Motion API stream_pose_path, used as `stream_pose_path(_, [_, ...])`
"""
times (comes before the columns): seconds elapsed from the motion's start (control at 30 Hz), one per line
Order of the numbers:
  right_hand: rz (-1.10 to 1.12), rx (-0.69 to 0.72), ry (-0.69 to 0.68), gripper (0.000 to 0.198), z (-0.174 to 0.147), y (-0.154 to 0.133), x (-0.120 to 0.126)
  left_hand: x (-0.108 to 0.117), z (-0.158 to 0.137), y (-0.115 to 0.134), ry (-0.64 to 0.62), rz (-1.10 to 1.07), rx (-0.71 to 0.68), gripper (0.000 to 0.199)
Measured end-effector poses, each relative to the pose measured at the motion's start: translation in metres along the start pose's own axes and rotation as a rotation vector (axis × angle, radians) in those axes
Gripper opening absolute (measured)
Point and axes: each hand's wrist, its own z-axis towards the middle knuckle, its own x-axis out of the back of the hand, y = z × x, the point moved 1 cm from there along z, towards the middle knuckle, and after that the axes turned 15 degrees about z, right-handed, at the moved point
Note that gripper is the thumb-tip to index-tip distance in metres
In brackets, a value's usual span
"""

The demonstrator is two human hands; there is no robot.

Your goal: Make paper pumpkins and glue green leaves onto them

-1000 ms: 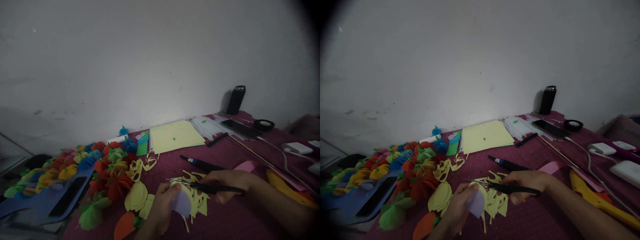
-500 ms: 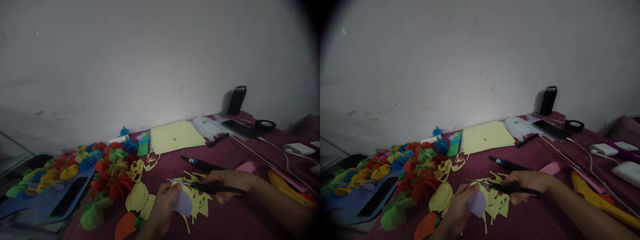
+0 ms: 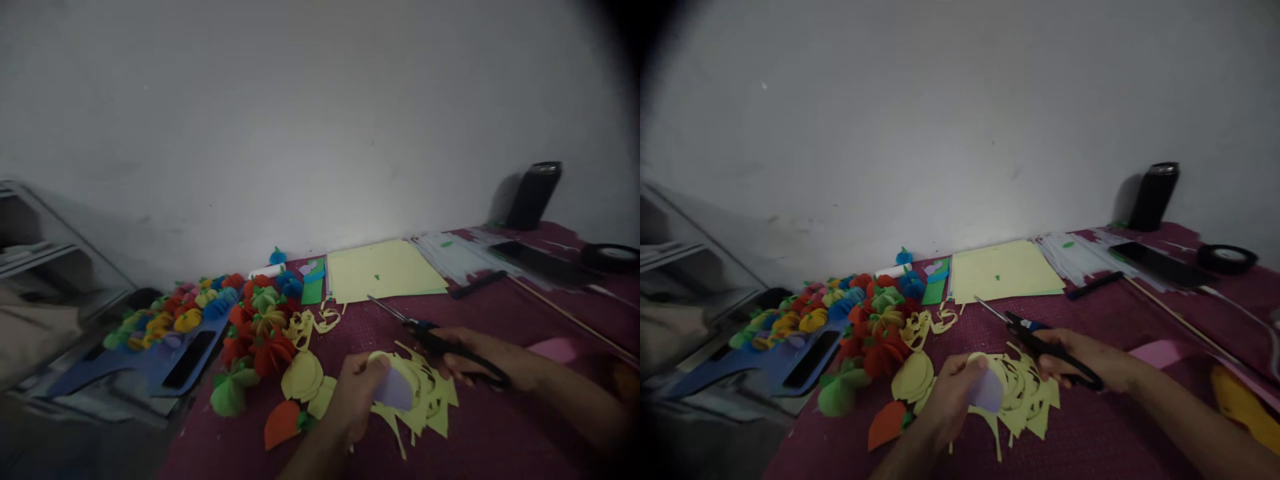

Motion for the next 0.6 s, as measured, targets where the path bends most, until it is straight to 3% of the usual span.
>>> stream_pose_path(0.3, [0.158,0.269,0.333,0.048,0.017,0.0,-0.026,0.016,0.008,0.006,0.195,0.117,-0.136,0.039])
stream_pose_path(0.37, [0.199,0.288,0.342,0.05,0.02,0.0,-0.037,0.017,0.008,0.006,0.209,0.121,-0.142,0.043])
stream_pose_path(0.5, [0.268,0.28,0.367,0.053,0.025,0.002,-0.056,0.007,0.009,0.001,0.215,0.145,-0.154,0.048])
stream_pose_path(0.6, [0.287,0.289,0.401,0.044,0.026,0.004,-0.061,-0.008,0.008,-0.002,0.201,0.178,-0.159,0.049])
